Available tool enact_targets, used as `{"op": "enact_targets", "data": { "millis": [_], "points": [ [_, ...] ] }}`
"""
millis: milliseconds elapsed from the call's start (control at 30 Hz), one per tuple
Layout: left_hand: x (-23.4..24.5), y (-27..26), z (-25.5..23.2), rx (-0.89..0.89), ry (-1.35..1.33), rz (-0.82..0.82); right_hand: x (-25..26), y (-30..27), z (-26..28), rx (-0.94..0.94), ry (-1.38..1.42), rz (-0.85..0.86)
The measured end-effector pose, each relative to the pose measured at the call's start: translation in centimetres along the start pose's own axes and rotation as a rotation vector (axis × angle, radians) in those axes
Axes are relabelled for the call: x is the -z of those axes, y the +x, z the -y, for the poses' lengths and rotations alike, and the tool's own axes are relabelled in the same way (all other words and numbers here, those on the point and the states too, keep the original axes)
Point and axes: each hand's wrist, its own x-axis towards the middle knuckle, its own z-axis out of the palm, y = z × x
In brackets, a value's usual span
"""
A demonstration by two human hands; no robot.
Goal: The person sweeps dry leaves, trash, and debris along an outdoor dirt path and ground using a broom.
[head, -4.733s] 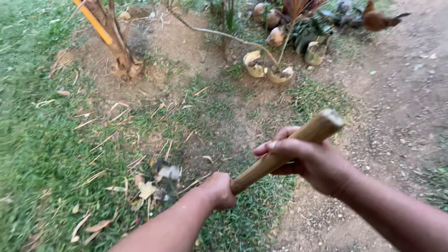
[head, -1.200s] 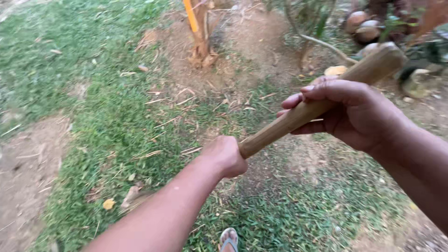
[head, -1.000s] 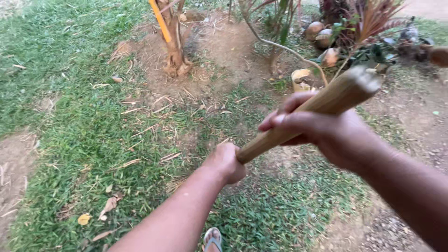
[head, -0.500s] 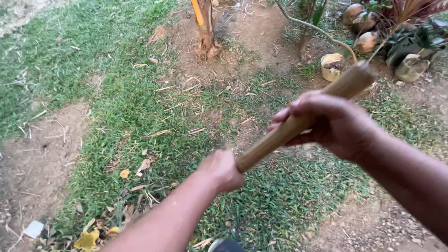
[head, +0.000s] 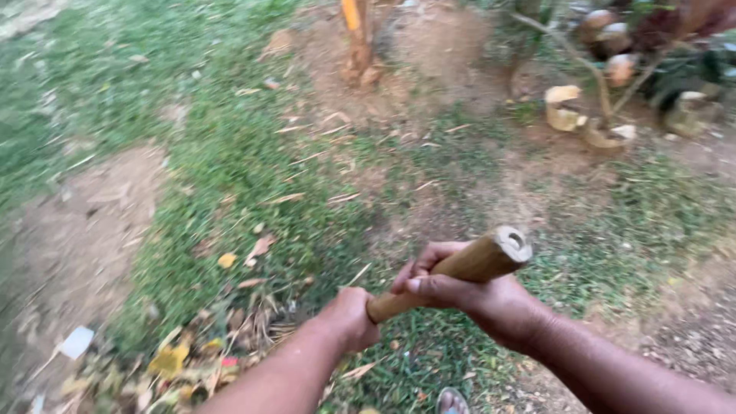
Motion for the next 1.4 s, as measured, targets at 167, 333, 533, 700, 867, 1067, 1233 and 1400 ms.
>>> {"op": "enact_targets", "data": {
  "millis": [167, 333, 533, 700, 867, 1067, 1233, 1400],
  "points": [
    [4.6, -5.4, 0.9, 0.184, 0.091, 0.143, -2.2, 0.9, 0.3, -0.088, 0.329, -0.109],
    [8.8, -9.9, -2.1, 0.117, 0.295, 0.152, -1.1, -1.0, 4.5, -0.087, 0.454, -0.282],
    [9.9, -7.9, -2.9, -0.044, 0.197, -0.038, -2.9, -2.7, 9.2, 0.210, 0.265, -0.219],
    [5.2, -3.8, 1.9, -0.245, -0.110, -0.024, -9.0, -2.5, 6.4, 0.034, -0.417, -0.286],
    [2.9, -7.6, 6.0, -0.016, 0.105, 0.078, -10.7, -1.4, 2.9, -0.057, 0.040, -0.133],
    [7.6, -13.0, 1.8, 0.063, 0.130, 0.130, -5.8, -2.7, 5.4, -0.065, 0.332, -0.309],
    [8.0, -13.8, -3.7, -0.154, 0.132, 0.075, -3.7, -7.4, 8.6, 0.057, 0.298, -0.371],
    [5.9, -13.1, -9.6, -0.312, 0.061, 0.062, -3.2, -13.2, 11.9, 0.208, 0.015, -0.470]
  ]
}}
